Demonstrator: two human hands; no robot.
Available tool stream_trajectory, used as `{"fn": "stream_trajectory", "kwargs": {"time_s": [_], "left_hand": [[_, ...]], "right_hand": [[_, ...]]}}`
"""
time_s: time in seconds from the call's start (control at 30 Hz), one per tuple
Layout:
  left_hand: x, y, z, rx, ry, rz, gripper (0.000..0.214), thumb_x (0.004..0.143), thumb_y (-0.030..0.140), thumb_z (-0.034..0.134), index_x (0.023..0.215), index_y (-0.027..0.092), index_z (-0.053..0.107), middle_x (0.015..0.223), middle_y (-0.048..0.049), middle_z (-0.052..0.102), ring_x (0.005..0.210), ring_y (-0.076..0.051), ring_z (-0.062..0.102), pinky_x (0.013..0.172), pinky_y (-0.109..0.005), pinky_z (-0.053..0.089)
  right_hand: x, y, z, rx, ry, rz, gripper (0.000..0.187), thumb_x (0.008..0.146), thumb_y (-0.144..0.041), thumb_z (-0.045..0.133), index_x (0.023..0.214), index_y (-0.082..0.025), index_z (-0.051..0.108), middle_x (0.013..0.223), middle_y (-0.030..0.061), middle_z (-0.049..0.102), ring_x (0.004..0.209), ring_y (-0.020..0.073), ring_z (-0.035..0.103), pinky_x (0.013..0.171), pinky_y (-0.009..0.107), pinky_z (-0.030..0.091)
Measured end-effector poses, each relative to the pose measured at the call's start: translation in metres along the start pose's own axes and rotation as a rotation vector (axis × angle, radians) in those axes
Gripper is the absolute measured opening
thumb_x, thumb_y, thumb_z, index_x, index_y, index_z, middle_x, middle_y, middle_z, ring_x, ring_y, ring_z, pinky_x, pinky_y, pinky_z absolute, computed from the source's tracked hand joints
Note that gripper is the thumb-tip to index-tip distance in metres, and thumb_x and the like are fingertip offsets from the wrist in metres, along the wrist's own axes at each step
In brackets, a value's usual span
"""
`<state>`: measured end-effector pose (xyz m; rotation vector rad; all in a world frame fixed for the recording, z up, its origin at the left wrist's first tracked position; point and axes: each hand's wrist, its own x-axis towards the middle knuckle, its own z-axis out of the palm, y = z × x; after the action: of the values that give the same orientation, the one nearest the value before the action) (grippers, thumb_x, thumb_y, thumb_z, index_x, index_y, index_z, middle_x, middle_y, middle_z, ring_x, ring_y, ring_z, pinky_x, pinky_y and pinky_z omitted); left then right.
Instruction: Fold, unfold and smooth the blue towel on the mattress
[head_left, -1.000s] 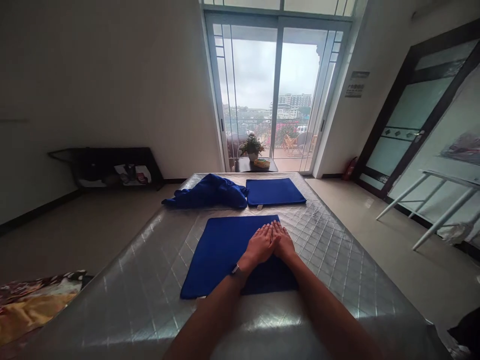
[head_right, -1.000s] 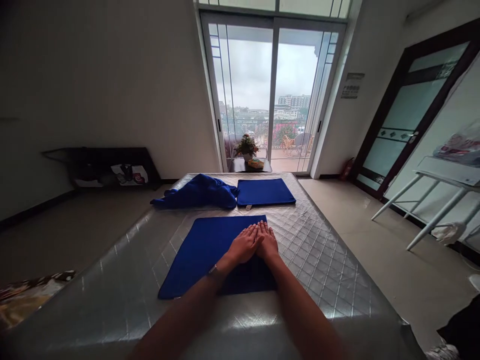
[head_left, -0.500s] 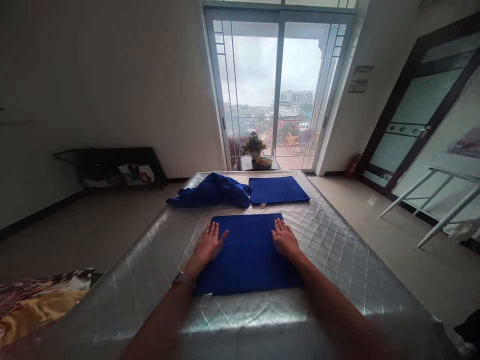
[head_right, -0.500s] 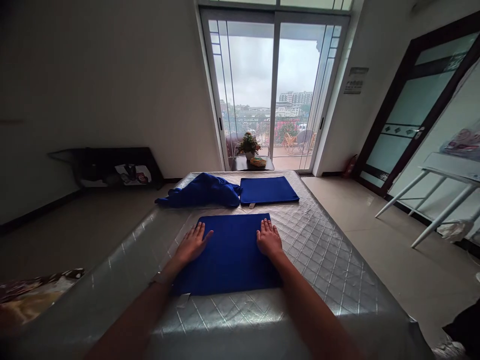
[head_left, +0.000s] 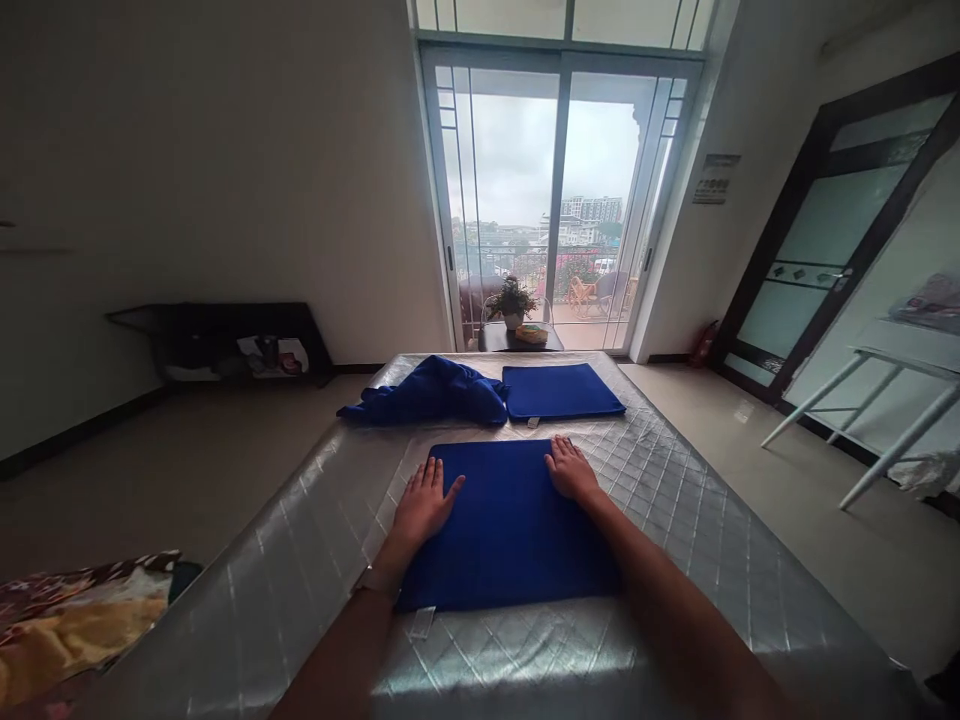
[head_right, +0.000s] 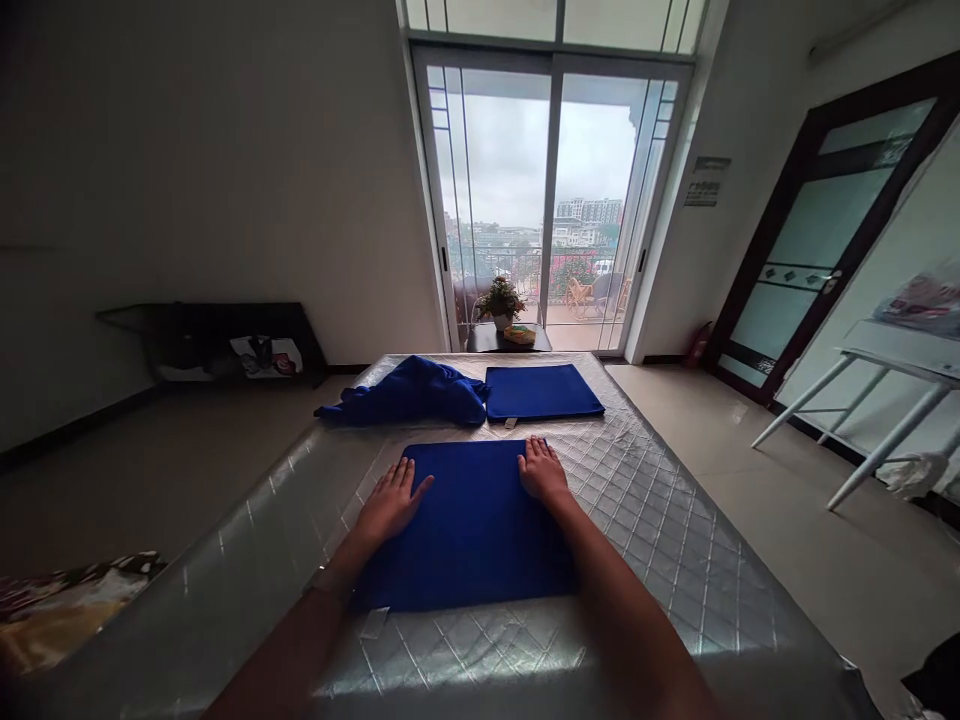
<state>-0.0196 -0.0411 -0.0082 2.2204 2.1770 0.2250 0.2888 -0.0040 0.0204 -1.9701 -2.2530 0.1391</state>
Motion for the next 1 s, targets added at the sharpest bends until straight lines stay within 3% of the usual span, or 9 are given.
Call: {"fn": "stream_trajectory", "kwargs": {"time_s": [0.2,0.37,0.47,0.63,0.77,0.87,1.0], "left_hand": [[-0.001,0.000,-0.002,0.037,0.034,0.004,0.092,0.099,0.069,0.009,0.156,0.002,0.032,0.164,-0.0189,0.030,0.152,-0.031,0.029,0.125,-0.046,0.025],[-0.007,0.017,-0.017,0.080,0.196,0.075,0.092,0.099,0.067,0.008,0.153,0.000,0.039,0.161,-0.0223,0.036,0.152,-0.033,0.029,0.125,-0.050,0.023],[-0.005,0.053,-0.018,0.013,0.126,0.251,0.086,0.101,0.066,0.011,0.153,0.006,0.042,0.161,-0.0176,0.037,0.152,-0.029,0.030,0.125,-0.045,0.027],[0.021,0.142,-0.003,-0.102,0.028,0.543,0.075,0.103,0.062,0.015,0.153,0.013,0.043,0.161,-0.0146,0.039,0.152,-0.023,0.031,0.125,-0.042,0.026],[0.049,0.191,0.008,-0.150,0.002,0.537,0.067,0.106,0.053,0.012,0.155,0.016,0.039,0.161,-0.0136,0.039,0.152,-0.022,0.031,0.124,-0.044,0.026],[0.059,0.193,0.015,-0.145,-0.042,0.451,0.070,0.105,0.054,0.008,0.155,0.015,0.039,0.162,-0.0138,0.038,0.152,-0.024,0.030,0.125,-0.046,0.025],[0.059,0.157,0.018,-0.121,-0.054,0.365,0.074,0.103,0.059,0.010,0.157,0.015,0.036,0.165,-0.0123,0.031,0.154,-0.026,0.024,0.126,-0.048,0.020]], "right_hand": [[-0.003,0.002,0.009,0.003,0.066,0.033,0.060,0.105,-0.033,0.025,0.157,-0.004,0.033,0.165,0.0149,0.029,0.154,0.0217,0.022,0.124,0.037,0.018],[-0.002,0.001,0.011,0.025,0.082,0.031,0.060,0.105,-0.032,0.027,0.157,-0.003,0.032,0.164,0.0149,0.031,0.154,0.0226,0.024,0.124,0.037,0.018],[-0.001,0.001,0.012,0.041,0.084,0.033,0.060,0.104,-0.032,0.027,0.157,-0.003,0.033,0.164,0.0146,0.030,0.154,0.0232,0.023,0.124,0.037,0.017],[-0.001,0.005,0.013,0.048,0.079,0.012,0.060,0.104,-0.030,0.027,0.157,-0.004,0.031,0.165,0.0144,0.029,0.154,0.0232,0.021,0.124,0.037,0.017],[-0.003,0.009,0.014,0.014,0.045,-0.031,0.061,0.101,-0.024,0.032,0.159,-0.006,0.029,0.167,0.0133,0.024,0.155,0.0233,0.019,0.124,0.036,0.016],[-0.003,0.009,0.013,0.020,0.045,-0.030,0.060,0.101,-0.023,0.031,0.159,-0.005,0.029,0.166,0.0140,0.023,0.155,0.0235,0.020,0.124,0.037,0.017],[-0.003,0.004,0.011,0.058,0.066,0.011,0.060,0.103,-0.029,0.027,0.157,-0.003,0.032,0.165,0.0153,0.029,0.154,0.0230,0.022,0.124,0.037,0.017]]}}
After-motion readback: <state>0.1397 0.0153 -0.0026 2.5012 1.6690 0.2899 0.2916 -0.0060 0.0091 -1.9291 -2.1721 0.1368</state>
